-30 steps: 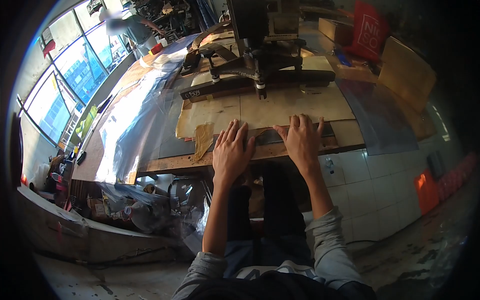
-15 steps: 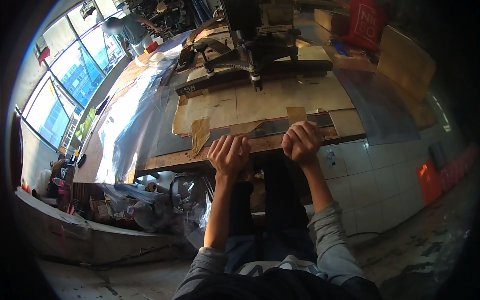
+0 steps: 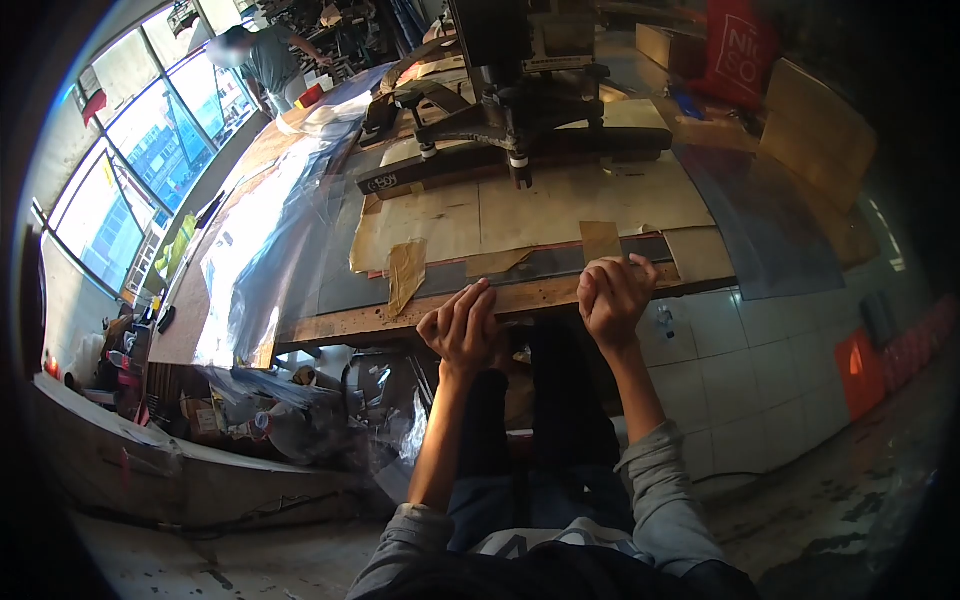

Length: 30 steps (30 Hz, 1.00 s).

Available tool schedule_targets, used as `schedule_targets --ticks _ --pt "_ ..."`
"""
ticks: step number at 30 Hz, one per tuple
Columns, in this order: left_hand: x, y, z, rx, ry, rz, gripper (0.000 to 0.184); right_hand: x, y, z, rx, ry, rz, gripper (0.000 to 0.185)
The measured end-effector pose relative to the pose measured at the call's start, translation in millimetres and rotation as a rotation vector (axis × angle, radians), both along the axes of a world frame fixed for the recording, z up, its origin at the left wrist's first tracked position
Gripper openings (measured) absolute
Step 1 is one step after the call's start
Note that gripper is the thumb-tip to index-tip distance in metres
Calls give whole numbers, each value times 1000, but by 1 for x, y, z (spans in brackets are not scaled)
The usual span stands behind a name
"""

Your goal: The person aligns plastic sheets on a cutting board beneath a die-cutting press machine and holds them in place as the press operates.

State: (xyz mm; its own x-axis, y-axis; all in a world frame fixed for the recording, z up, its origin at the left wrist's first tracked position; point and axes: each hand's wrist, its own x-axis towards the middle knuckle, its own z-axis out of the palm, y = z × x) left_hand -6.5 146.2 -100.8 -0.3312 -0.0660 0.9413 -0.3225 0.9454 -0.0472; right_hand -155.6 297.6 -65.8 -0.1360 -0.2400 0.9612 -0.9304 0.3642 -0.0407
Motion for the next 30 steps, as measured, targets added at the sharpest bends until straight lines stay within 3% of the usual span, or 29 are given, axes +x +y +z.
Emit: schedule_targets --ticks 30 --pt "0 2 2 16 15 -12 17 -5 -4 -4 -38 68 21 14"
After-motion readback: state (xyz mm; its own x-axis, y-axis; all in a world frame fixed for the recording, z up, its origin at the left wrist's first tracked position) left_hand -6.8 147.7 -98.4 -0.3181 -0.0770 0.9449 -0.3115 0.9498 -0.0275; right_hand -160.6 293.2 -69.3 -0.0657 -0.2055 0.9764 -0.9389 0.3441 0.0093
